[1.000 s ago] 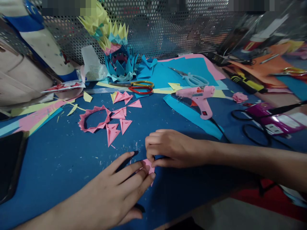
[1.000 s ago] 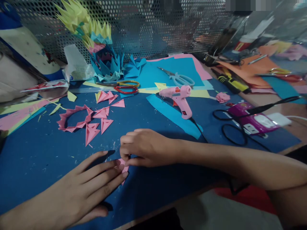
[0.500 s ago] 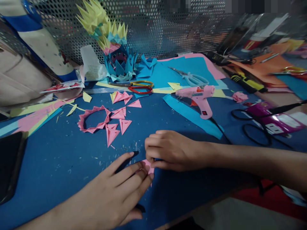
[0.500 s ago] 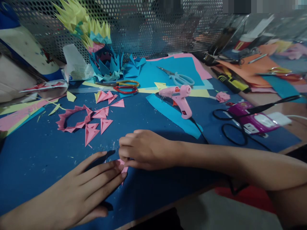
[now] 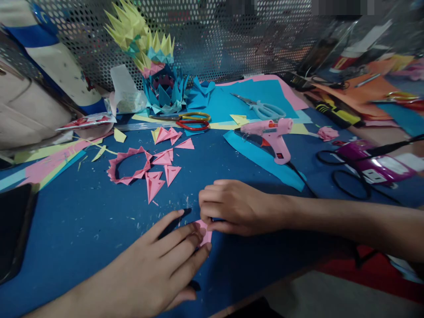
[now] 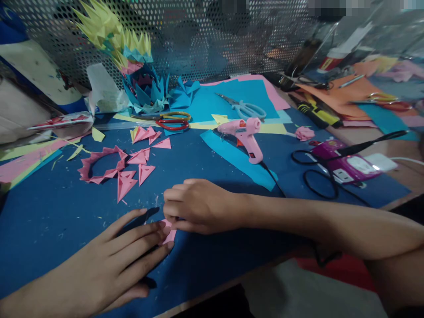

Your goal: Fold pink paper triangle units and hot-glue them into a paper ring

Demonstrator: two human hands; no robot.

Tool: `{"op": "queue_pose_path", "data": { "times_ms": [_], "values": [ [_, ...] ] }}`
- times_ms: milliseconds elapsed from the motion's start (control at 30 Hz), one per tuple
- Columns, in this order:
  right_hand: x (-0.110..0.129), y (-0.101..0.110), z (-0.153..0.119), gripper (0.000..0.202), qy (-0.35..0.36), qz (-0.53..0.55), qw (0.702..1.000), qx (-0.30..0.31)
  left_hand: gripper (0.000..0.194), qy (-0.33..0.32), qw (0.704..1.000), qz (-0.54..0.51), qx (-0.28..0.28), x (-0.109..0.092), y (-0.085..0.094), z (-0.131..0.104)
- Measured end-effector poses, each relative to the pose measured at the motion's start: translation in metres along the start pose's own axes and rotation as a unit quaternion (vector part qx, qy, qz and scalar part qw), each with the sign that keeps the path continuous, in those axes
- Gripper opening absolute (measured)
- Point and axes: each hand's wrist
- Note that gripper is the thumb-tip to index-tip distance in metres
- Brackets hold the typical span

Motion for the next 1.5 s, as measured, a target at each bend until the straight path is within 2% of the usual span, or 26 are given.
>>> {"op": "queue_pose_path", "data": {
  "times_ms": [667, 867, 967, 1333, 1500],
  "values": [
    [-0.0003, 0.0016, 0.0000, 0.023, 0.001, 0.016, 1.000, 0.001, 0.040, -0.011, 1.000, -0.027, 0.012, 0.0034, 0.0044, -0.0052],
    [0.0002, 0.0006, -0.0007, 0.022, 0.001, 0.019, 1.000, -0.003, 0.054, -0.008, 0.998, -0.016, 0.052, 0.0035, 0.0059, -0.0028],
    [0.0008, 0.0001, -0.0007, 0.023, 0.003, 0.010, 1.000, -0.006, 0.054, -0.003, 0.998, -0.014, 0.065, 0.0035, 0.0059, -0.0018],
    [-0.0007, -0.0045, -0.0011, 0.027, 0.018, -0.037, 0.999, -0.010, 0.050, -0.004, 0.997, -0.013, 0.072, 0.0029, 0.0071, 0.0002],
    [-0.0001, -0.0057, -0.0012, 0.026, 0.011, -0.060, 0.998, -0.009, 0.050, 0.004, 0.999, -0.020, 0.043, 0.0033, 0.0053, -0.0003]
  ]
}}
Point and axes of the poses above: each hand's wrist, its own z-axis towards the middle knuckle, its own y-axis out of the back of the hand, x = y × z, and after that the axes turned 5 degrees about -z, right-handed
